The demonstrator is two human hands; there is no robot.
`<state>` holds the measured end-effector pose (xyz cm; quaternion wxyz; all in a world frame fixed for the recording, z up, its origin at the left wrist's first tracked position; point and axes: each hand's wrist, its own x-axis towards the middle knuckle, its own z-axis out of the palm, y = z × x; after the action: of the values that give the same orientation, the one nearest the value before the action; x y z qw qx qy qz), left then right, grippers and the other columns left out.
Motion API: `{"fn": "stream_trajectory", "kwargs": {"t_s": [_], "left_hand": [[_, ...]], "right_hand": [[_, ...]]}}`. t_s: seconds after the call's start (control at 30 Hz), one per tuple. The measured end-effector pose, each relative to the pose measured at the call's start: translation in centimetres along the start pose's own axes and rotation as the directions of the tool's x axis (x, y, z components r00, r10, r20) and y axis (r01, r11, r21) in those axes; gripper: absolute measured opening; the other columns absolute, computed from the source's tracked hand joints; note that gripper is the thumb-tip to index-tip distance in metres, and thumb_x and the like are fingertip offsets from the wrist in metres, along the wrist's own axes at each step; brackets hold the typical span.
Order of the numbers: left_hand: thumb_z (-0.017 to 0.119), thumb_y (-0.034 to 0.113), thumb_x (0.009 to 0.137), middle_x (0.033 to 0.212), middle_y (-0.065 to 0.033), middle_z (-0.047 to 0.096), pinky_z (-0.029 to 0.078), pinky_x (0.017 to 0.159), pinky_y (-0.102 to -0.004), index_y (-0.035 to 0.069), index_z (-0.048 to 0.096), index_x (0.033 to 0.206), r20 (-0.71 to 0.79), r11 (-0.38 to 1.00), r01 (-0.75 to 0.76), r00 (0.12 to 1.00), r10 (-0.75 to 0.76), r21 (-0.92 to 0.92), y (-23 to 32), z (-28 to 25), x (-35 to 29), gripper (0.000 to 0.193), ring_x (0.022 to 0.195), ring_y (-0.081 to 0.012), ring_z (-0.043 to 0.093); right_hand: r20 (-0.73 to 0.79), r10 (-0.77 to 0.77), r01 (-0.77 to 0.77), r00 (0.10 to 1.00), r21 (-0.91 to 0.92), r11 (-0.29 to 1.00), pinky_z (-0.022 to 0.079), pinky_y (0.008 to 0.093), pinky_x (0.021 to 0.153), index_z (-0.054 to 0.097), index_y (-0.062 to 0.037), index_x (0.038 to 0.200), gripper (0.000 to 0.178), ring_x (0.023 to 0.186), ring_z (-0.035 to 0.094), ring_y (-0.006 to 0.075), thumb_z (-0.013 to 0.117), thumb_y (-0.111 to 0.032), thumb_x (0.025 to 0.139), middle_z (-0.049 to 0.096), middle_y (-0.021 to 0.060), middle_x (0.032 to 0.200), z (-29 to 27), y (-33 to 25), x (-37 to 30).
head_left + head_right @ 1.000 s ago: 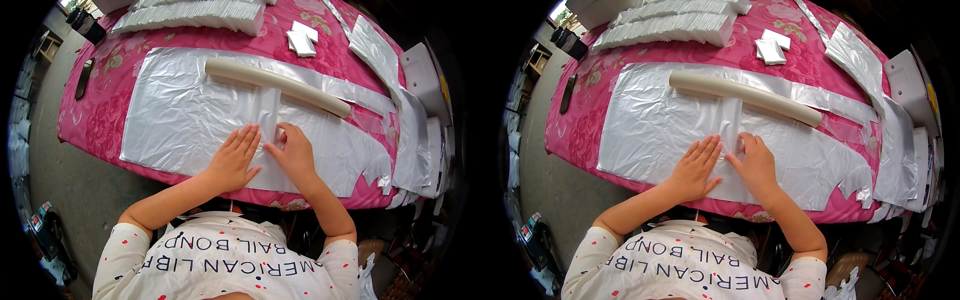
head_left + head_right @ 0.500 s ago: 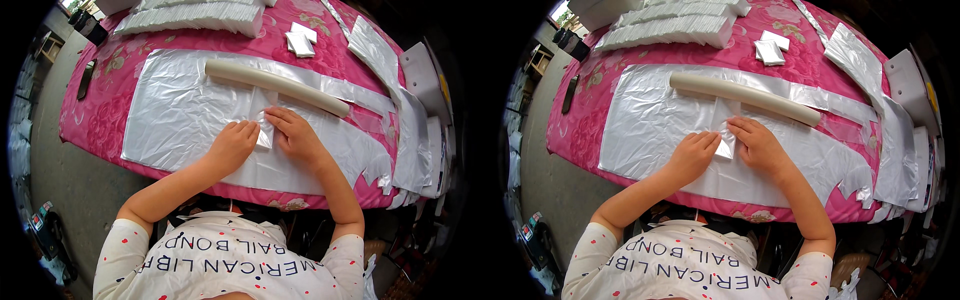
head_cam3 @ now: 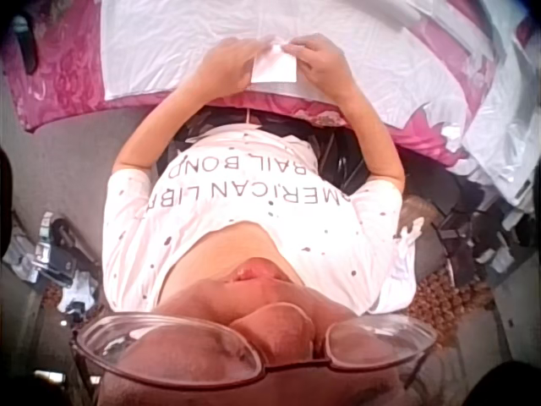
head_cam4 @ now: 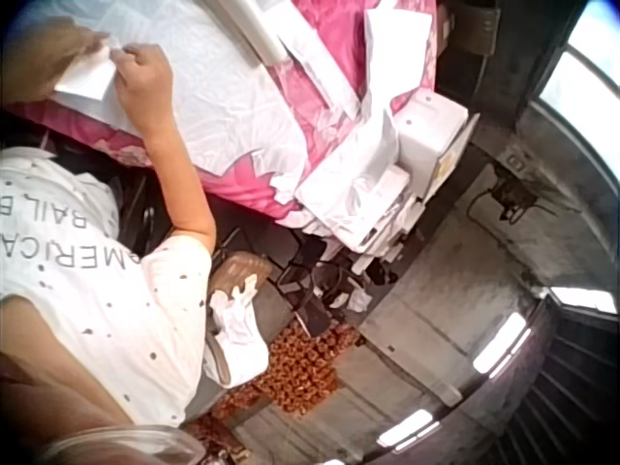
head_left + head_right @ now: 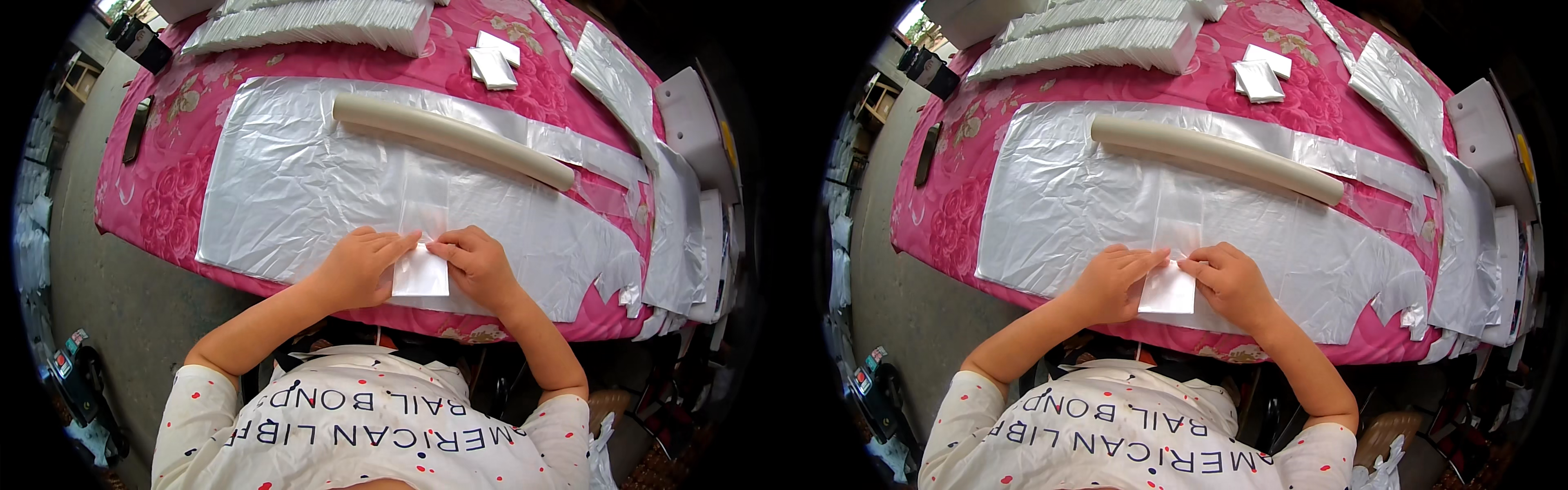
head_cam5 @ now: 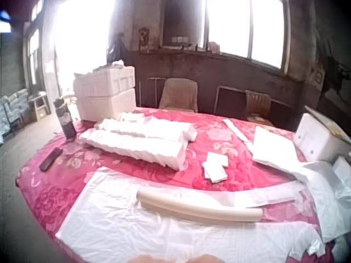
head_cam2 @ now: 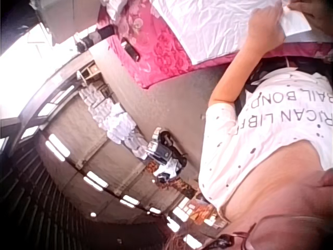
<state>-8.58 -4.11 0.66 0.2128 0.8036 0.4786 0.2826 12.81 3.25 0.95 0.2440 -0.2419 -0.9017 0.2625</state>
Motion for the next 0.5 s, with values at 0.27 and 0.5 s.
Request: {"fn": "stream_trajectory", "kwargs": {"t_s": [0.27, 0.5], "left_hand": [[0.065, 0.013, 0.079, 0.072, -0.0106, 0.065, 0.047, 0.058, -0.029, -0.007, 0.04, 0.127, -0.012, 0.782, 0.553, 0.814, -0.58, -0.288, -1.2, -0.1, 3.6, 0.058, 0.06, -0.0203, 0.062], [0.064, 0.01, 0.078, 0.099, -0.0173, 0.061, 0.049, 0.065, -0.031, -0.007, 0.035, 0.131, -0.11, 0.834, 0.479, 0.846, -0.521, -0.273, -1.0, -0.8, 3.9, 0.063, 0.077, -0.0217, 0.063]], "right_hand": [[0.114, 0.671, -0.679, 0.733, 0.188, 0.71, 0.044, 0.029, 0.052, 0.066, -0.0004, 0.079, 0.02, 0.05, 0.057, 0.0179, 0.061, -0.02, 0.082, 0.061, 0.0107, 0.06, -0.6, -0.7, 3.3], [0.284, 0.762, -0.813, 0.581, 0.154, 0.562, 0.044, 0.0289, 0.052, 0.066, 0.0011, 0.072, 0.027, 0.05, 0.058, 0.0155, 0.06, -0.024, 0.082, 0.061, 0.0084, 0.056, -1.5, -0.2, 5.2]]}}
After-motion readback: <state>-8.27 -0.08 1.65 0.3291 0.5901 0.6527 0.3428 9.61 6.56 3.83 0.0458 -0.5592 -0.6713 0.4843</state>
